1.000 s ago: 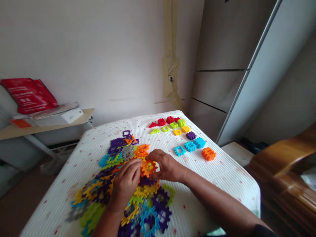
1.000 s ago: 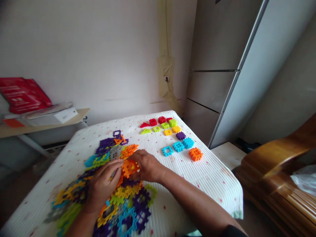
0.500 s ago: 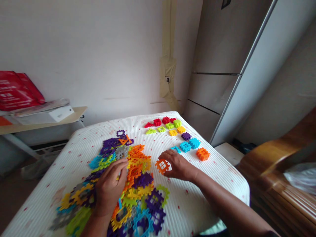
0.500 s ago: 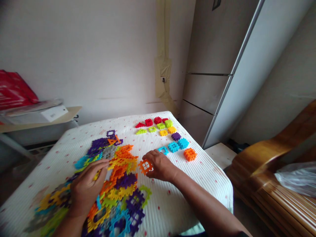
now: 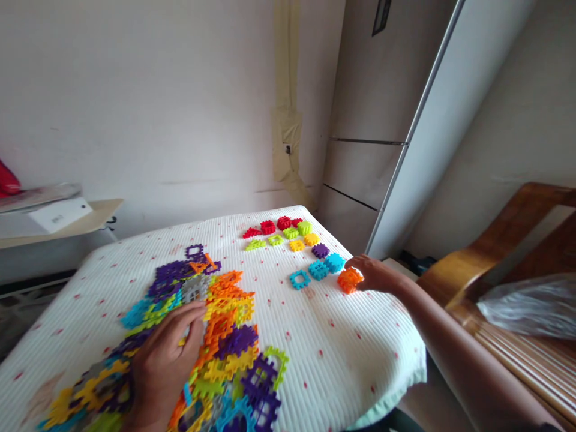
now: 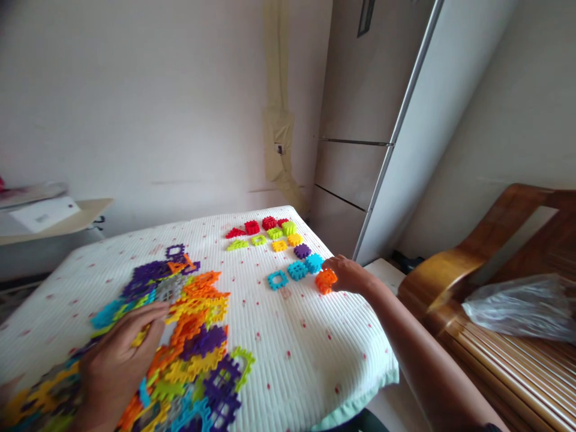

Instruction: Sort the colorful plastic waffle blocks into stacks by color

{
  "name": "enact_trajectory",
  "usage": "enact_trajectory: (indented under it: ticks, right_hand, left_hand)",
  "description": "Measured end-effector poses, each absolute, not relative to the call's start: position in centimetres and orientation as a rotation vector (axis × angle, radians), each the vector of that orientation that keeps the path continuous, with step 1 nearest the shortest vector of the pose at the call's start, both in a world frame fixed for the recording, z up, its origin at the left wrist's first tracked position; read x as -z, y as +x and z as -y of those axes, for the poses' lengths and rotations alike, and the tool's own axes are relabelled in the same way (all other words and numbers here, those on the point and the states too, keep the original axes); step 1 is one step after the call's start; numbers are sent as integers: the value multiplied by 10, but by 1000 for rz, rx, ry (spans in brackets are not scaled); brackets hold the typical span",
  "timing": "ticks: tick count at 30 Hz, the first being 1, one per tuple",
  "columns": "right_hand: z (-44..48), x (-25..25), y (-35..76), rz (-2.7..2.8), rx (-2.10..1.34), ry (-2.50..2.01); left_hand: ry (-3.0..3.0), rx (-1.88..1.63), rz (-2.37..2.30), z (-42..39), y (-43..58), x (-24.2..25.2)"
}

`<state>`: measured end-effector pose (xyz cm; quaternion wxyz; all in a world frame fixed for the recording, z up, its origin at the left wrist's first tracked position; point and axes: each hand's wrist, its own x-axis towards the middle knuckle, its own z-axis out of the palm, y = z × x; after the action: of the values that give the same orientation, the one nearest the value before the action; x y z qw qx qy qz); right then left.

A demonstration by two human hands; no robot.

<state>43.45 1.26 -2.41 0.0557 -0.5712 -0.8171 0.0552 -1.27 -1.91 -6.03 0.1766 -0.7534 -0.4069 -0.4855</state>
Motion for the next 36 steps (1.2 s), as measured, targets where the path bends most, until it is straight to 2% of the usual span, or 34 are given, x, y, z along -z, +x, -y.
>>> enact_trajectory:
  ticks: [13,25,29,32,36]
  right_hand:
    - [-20,34,434,2500,-203,-1815]
    - [-28,62,448,2556,-86,-1677]
    - [-22,56,445,2518,17,-1720]
    - [-11,43,422,2493,25,-1596]
    - [0,36,362,2534,-178,-1343]
  left_hand:
    - [-2138,1380,1213,17,-15,63]
    - [-2062,1482,1326,21,-12,58]
    - [-1998,1491,1471,20,-16,57]
    - [-2003,1413,1575,16,-18,60]
    - [-2066,1292,1620,12,-16,65]
